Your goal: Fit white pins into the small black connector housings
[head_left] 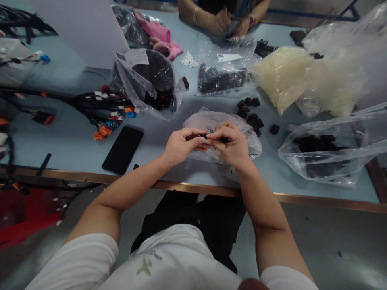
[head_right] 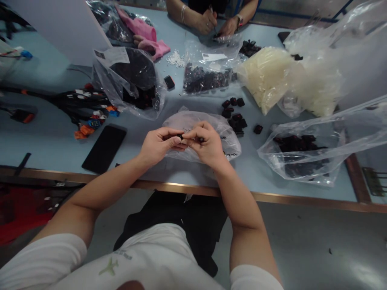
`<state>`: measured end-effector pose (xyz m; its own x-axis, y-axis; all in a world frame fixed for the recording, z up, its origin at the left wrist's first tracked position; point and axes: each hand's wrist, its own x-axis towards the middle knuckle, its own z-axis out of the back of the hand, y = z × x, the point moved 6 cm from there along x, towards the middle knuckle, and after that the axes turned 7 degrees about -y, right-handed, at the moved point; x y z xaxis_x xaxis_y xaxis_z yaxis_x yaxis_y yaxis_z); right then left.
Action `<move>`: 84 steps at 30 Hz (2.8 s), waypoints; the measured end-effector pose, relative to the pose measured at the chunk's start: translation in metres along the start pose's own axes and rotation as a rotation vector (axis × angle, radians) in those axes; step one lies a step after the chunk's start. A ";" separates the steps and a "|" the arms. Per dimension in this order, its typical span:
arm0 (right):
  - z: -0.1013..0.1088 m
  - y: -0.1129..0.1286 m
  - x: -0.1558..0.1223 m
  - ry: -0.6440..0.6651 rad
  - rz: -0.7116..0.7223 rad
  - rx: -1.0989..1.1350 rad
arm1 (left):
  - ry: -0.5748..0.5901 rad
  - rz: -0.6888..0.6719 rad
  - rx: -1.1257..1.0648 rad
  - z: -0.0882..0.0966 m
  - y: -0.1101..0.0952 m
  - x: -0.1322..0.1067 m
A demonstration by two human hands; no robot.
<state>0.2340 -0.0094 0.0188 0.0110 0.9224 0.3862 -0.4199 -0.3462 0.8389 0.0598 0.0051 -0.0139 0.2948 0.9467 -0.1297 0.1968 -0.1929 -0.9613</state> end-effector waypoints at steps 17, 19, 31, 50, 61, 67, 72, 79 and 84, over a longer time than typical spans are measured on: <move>-0.010 0.000 0.001 0.305 -0.353 0.237 | 0.029 -0.643 0.545 0.002 -0.026 -0.002; -0.009 -0.001 0.001 0.302 -0.323 0.246 | -0.018 -0.621 0.558 0.004 -0.026 -0.002; -0.019 -0.023 -0.006 0.489 -0.029 -0.709 | -0.104 -0.427 0.561 0.015 -0.011 0.010; 0.018 -0.014 0.009 0.067 -0.206 -0.017 | -0.105 -0.487 0.639 0.013 -0.018 0.007; 0.011 -0.003 0.002 -0.031 -0.169 0.132 | -0.116 -0.547 0.725 0.010 -0.021 0.004; 0.007 0.006 0.002 -0.020 -0.068 0.080 | -0.112 -0.588 0.700 0.009 -0.022 0.001; 0.001 0.005 0.003 0.036 -0.046 0.116 | -0.093 -0.655 0.681 0.006 -0.025 -0.003; -0.001 0.001 0.002 0.068 -0.038 0.169 | -0.099 -0.575 0.754 0.006 -0.022 -0.002; -0.003 -0.001 0.001 0.088 -0.043 0.157 | -0.088 -0.630 0.780 0.005 -0.022 -0.004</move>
<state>0.2316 -0.0072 0.0168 -0.0566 0.9458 0.3197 -0.2740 -0.3226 0.9060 0.0500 0.0065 0.0062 0.2718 0.8398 0.4700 -0.3833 0.5425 -0.7475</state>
